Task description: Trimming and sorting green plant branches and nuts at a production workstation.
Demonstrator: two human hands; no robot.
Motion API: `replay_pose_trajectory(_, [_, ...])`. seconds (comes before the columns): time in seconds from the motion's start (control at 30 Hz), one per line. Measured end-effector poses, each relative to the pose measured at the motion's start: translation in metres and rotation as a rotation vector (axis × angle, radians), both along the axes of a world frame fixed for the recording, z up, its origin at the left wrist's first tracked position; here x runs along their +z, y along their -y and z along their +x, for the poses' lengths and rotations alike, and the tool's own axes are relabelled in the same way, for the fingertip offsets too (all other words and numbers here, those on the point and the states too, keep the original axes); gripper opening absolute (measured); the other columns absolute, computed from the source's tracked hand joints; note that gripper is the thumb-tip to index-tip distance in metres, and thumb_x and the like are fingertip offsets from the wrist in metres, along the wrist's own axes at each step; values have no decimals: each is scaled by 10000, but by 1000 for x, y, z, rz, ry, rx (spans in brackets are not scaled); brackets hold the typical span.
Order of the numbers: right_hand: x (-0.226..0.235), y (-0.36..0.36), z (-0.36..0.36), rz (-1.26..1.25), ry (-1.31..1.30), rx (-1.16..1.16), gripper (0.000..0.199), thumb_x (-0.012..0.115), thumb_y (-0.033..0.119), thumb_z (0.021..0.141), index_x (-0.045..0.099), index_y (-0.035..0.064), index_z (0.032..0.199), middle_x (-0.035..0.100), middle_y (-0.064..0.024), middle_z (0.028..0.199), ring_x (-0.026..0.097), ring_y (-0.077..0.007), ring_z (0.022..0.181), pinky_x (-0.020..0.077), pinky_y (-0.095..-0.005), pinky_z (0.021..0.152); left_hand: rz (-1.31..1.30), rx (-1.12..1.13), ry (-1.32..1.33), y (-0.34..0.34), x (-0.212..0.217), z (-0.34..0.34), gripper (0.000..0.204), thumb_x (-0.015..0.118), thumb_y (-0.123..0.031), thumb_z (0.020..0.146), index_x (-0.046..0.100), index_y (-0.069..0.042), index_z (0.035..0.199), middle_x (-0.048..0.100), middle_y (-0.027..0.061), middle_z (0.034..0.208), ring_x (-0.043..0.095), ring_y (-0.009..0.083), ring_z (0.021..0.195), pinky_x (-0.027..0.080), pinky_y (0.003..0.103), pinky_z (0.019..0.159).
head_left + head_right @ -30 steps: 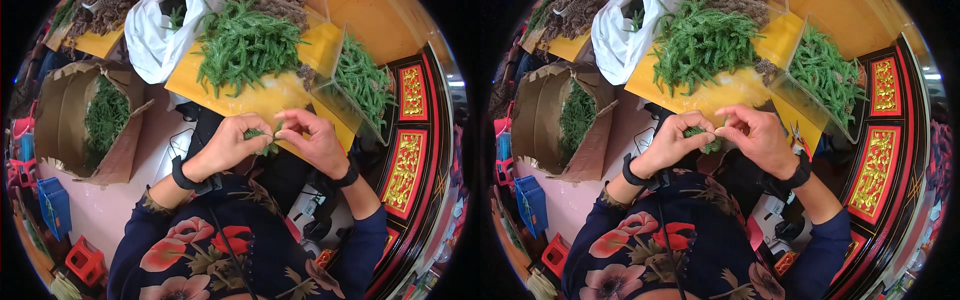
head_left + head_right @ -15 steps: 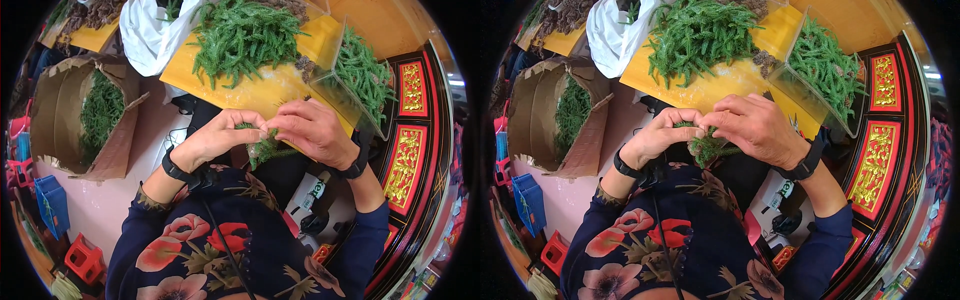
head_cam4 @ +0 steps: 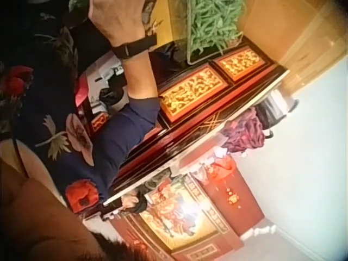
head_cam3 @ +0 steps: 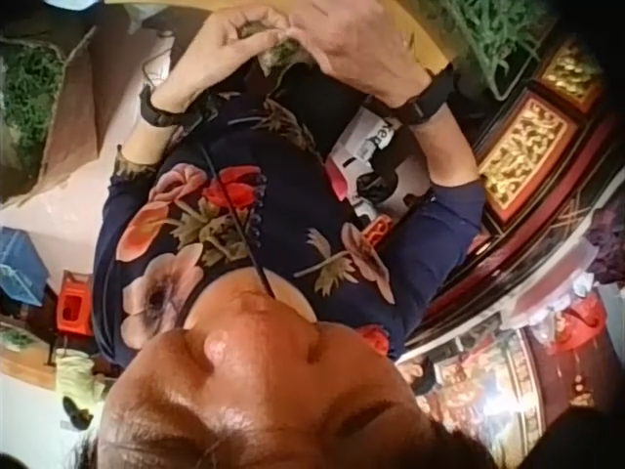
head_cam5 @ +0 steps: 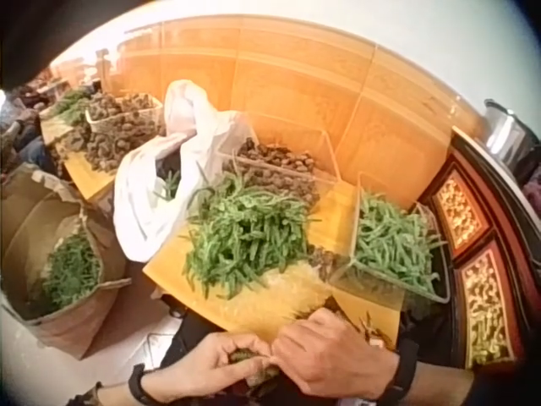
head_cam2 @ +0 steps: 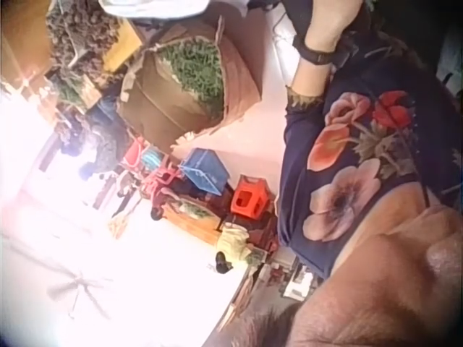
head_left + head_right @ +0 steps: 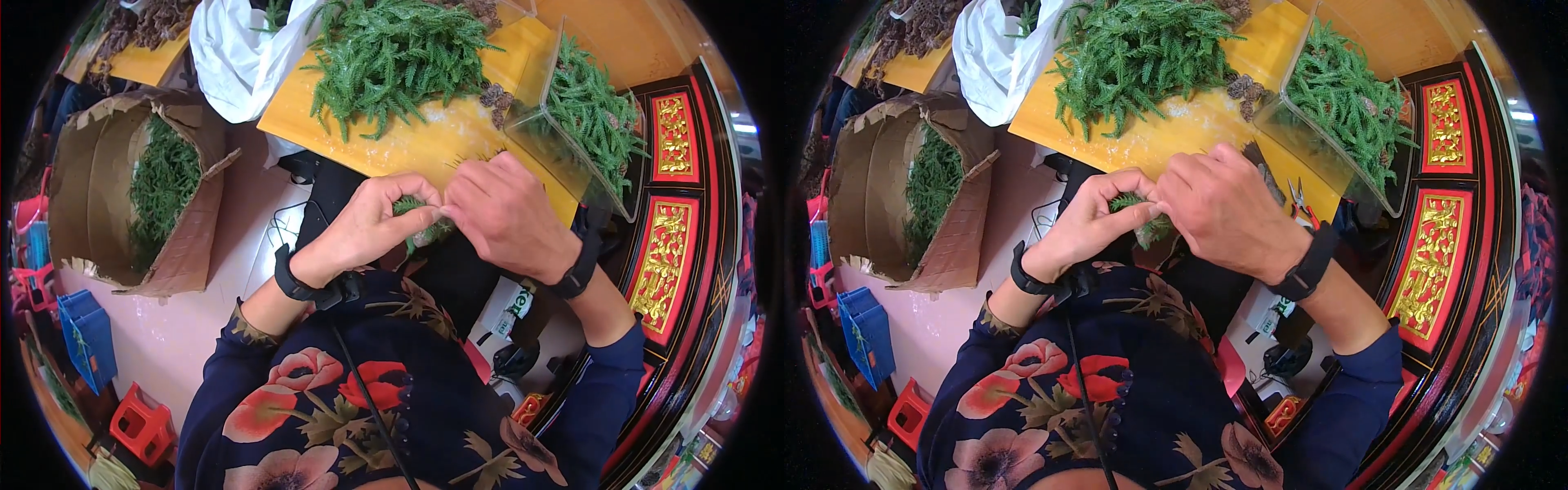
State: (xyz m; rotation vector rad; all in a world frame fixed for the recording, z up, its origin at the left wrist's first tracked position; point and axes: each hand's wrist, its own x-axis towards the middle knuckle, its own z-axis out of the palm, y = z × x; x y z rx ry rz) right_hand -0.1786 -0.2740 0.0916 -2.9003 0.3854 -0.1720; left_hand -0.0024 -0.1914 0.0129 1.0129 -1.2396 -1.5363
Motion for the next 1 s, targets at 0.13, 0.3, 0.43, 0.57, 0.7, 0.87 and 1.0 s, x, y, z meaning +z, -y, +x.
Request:
replay_pose_trajectory(0.13, [-1, -6, 0, 104, -17, -222, 127, 677, 135, 765, 582, 74, 823, 548, -62, 792, 547, -238, 703, 391, -352, 650, -52, 98, 157, 0, 1, -1, 97, 579, -85, 899, 627, -3, 914, 602, -23, 847, 528, 43, 773, 432, 207, 719])
replay_pose_trajectory(0.3, [6, 5, -4, 172, 153, -123, 165, 679, 136, 762, 622, 79, 906, 589, -60, 862, 561, -238, 728, 419, -344, 664, 125, 89, -167, 0, 6, 2, 101, 595, -95, 883, 629, -4, 910, 597, -28, 818, 523, 39, 749, 426, 197, 702])
replay_pose_trajectory(0.43, [8, 10, -7, 56, 224, 46, 219, 669, 118, 758, 643, 82, 973, 606, -54, 909, 567, -221, 732, 438, -332, 681, 199, 56, -281, 1, 3, 2, 107, 597, -103, 876, 628, -6, 909, 594, -36, 806, 512, 24, 727, 415, 179, 684])
replay_pose_trajectory(0.57, [10, 11, -9, -115, 170, 199, 260, 659, 101, 750, 650, 78, 1009, 607, -46, 927, 563, -199, 734, 447, -323, 691, 306, -24, -381, 1, 1, 8, 121, 595, -115, 873, 627, -4, 910, 595, -39, 808, 504, 19, 709, 403, 169, 659])
replay_pose_trajectory(0.7, [13, 9, -9, -240, 162, 282, 237, 648, 100, 752, 650, 68, 987, 602, -38, 911, 557, -186, 719, 444, -323, 678, 368, -124, -479, 2, -6, 12, 130, 602, -112, 877, 631, -4, 944, 616, -24, 857, 530, 37, 745, 423, 192, 702])
replay_pose_trajectory(0.87, [6, 3, -7, -150, 59, 98, 147, 648, 117, 770, 635, 63, 906, 600, -39, 878, 565, -201, 701, 437, -339, 650, 111, 52, -155, -2, 2, -5, 95, 636, -83, 842, 640, 0, 888, 576, -45, 778, 459, 34, 648, 369, 185, 601])
replay_pose_trajectory(1.0, [-6, -9, -8, 177, -4, -264, 108, 659, 123, 773, 616, 74, 859, 597, -43, 860, 573, -213, 705, 432, -350, 648, -242, 179, 512, -2, 13, -5, 139, 617, -120, 875, 646, 14, 896, 630, -22, 854, 544, 63, 754, 435, 215, 709])
